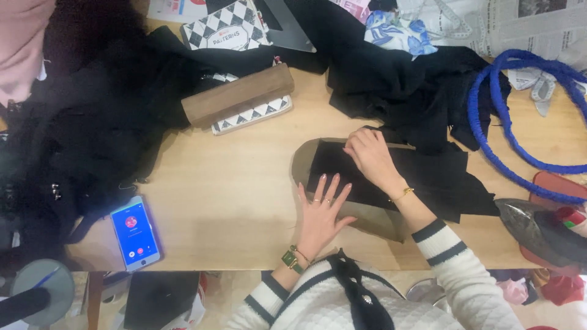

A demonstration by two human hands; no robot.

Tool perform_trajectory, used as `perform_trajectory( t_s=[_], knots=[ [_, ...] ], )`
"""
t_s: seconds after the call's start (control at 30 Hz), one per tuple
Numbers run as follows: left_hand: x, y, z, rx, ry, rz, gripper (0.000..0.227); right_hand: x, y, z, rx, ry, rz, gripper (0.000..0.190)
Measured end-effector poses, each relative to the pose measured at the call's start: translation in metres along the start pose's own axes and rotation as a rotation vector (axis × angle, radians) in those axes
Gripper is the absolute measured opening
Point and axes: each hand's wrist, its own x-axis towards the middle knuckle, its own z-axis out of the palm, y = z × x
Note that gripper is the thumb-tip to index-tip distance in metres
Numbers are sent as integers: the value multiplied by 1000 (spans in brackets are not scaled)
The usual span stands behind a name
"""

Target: The person irons a piece of black fabric on a wooden table using a steam iron and a floral cloth. They repeatedly smooth the fabric, place the cloth on top, and press with the iron, then remove the cloth and adjust the fabric.

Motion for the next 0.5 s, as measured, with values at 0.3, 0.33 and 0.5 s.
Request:
perform_trajectory(
  t_s=[0.3, 0.33, 0.5],
  knots=[
    [0, 1, 2, 11, 57, 15, 80, 11, -27, -19, 152, -44, -3, 15],
    [-1, 0, 1, 17, 52, 15, 80, 12, -27, -14, 159, -41, -2, 15],
    [-2, -1, 8, 17, 16, 16, 80, 17, -31, -25, 163, -54, 19, 11]
  ],
)
